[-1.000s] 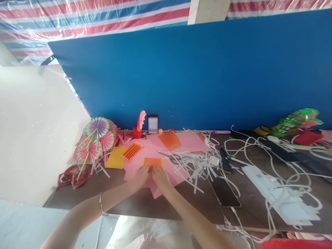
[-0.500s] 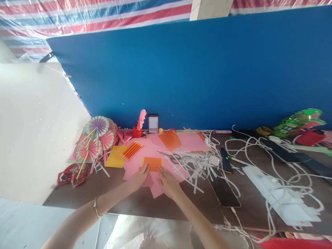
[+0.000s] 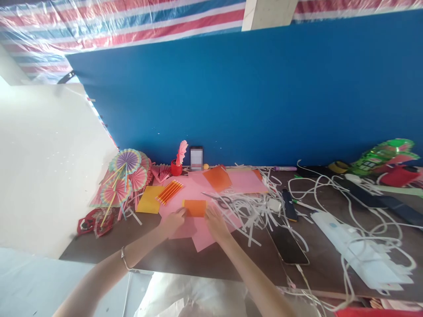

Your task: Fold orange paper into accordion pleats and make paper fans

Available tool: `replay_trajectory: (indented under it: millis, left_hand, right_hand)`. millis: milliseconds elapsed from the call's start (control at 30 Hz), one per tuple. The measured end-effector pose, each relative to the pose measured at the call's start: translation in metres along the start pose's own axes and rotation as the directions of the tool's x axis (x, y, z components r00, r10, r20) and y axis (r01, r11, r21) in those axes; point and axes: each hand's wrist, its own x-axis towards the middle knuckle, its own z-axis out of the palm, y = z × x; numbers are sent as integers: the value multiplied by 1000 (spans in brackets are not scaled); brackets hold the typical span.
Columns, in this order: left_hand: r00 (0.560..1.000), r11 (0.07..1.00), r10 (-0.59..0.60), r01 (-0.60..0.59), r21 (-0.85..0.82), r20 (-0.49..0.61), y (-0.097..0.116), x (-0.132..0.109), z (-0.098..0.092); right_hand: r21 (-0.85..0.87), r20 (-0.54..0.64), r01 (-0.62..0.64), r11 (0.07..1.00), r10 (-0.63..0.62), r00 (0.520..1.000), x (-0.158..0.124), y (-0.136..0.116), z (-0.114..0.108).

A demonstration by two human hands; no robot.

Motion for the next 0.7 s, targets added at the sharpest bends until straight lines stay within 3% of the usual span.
replay_trajectory:
  millis: [167,267,433,600,700]
  left_hand:
    - [999,999,14,-16,-38,-41,-13,0,-22]
    - [995,984,-9,-9,-176,-99,-23,-1,-48]
    - [999,889,32,-49,-456,-44,-39,2,-81]
    - [991,750,102,-22,-661,83,-52,10,-91]
    - [981,740,135,-7,-673,138,-54,14,-87]
  right_hand:
    - [-69,25,5,998,-3,1000,6,-1,-15]
    - [66,55,-82,994,79,995,13,5,-33]
    - [285,138,-90,954,52,989,29,22,-64]
    - [411,325,-235,881,99,940,35,32,-80]
    - [410,387,-248,878,79,919,36,35,-75]
